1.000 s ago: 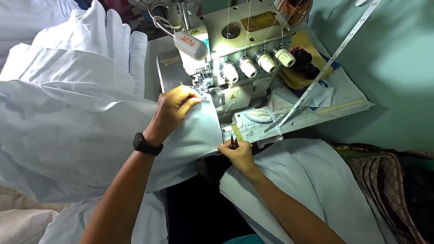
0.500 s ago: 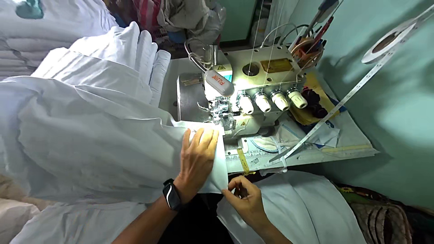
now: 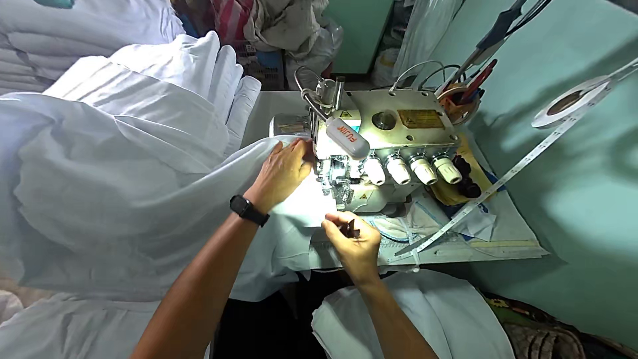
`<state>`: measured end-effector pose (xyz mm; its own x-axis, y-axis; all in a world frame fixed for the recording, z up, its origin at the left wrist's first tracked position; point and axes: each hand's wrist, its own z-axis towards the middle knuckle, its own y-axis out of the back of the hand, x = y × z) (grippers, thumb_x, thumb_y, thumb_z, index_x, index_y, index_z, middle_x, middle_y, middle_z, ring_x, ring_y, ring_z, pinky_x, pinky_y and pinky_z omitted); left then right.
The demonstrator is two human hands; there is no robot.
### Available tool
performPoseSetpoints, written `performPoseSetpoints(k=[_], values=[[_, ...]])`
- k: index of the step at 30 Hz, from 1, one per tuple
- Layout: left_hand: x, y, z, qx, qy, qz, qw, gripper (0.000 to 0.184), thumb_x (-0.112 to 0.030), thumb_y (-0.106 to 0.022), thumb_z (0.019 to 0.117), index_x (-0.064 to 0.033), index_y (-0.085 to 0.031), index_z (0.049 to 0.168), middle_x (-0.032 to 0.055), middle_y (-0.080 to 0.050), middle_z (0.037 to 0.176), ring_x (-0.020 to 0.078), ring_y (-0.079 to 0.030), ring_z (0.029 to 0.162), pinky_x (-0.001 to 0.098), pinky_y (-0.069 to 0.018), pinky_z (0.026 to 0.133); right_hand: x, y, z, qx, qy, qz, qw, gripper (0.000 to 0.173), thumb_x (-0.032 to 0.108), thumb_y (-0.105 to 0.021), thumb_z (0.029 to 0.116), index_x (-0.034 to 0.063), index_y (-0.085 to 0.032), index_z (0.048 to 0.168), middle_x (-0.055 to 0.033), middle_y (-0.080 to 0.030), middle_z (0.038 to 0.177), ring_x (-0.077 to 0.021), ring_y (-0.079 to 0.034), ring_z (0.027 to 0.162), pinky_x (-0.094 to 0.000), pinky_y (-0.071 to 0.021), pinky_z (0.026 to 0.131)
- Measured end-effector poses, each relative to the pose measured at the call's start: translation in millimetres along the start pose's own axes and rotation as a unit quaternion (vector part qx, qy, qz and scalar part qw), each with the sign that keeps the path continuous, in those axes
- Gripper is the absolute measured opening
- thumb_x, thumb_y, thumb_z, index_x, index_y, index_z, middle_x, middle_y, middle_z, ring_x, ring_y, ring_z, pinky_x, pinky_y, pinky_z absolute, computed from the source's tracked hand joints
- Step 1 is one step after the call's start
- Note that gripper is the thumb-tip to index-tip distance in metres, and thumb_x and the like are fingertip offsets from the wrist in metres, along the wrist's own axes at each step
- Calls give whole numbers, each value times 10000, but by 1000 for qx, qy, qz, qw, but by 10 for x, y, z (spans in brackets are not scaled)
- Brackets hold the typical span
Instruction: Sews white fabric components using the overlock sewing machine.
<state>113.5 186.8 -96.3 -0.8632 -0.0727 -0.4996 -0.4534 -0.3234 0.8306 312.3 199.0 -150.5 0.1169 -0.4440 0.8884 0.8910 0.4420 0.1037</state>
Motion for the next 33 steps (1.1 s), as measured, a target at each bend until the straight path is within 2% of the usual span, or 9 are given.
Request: performPoseSetpoints(k=[4,8,12,14,17,21,24,27,33], values=[[148,55,246,-23,46,-5,999,358,-123,-584,1002,70,-601,1303,247,-662,1266,410,-597,1244,597,-365,1112,-93,-72,169,-35,71,-175,981,145,83,-686,842,-5,-794,882,-63,-713,694,-41,-594,563,-202,-477,549],[362,94,427,-40,163,-9,986,587,-332,-612,1007,13,-473,1460,250,-501,1496,432,-386,1459,729,-165,1168,-99,-138,168,-66,108,-250,960,160,122,-678,841,15,-796,860,-80,-701,660,-123,-608,529,-286,-461,504],[451,130,311,-130,257,-135,948,640,-256,-642,1002,50,-381,1500,292,-575,1383,412,-568,1296,572,-436,1093,-311,-53,-108,-66,157,-126,977,131,35,-652,898,-72,-710,851,-91,-680,689,-6,-600,593,-115,-500,598],[314,273,69,-188,229,-173,939,627,-136,-656,971,42,-382,1507,253,-663,1237,309,-672,1114,464,-527,985,-499,111,-284,-31,144,-157,977,160,47,-641,909,-72,-708,824,-111,-677,680,-41,-606,584,-139,-500,593],[9,477,-539,-203,47,-126,970,634,-123,-644,953,63,-371,1494,211,-684,1138,191,-693,970,354,-572,869,-720,320,-421,39,107,-238,965,190,111,-646,919,-45,-725,846,-122,-693,691,-126,-634,574,-231,-519,564],[-205,370,-1280,-135,-158,-14,978,196,-56,-576,997,59,-705,1088,152,-717,982,182,-695,907,288,-569,831,-685,303,-363,37,67,-205,976,188,124,-692,879,-48,-725,809,-105,-669,651,-79,-587,541,-206,-474,535],[-183,195,-1657,-128,-179,40,975,157,11,-584,985,23,-740,992,157,-705,1005,218,-683,1001,281,-549,916,-471,266,-344,62,46,-163,984,361,313,-711,899,-47,-717,881,-52,-613,642,-31,-498,535,-188,-415,527],[-151,67,-1912,-201,-120,50,971,150,7,-592,989,33,-739,981,159,-712,1006,189,-673,1012,232,-525,925,-140,146,-355,104,107,-191,970,755,678,-454,983,-40,-688,965,-62,-585,639,-101,-518,529,-262,-435,505],[-325,-54,-2070,-312,-39,15,949,102,-41,-664,956,14,-747,931,130,-737,929,113,-694,935,165,-531,871,140,-221,-348,118,264,-194,937,247,223,-630,1001,-8,-707,957,-130,-708,815,-205,-663,715,-304,-509,639]])
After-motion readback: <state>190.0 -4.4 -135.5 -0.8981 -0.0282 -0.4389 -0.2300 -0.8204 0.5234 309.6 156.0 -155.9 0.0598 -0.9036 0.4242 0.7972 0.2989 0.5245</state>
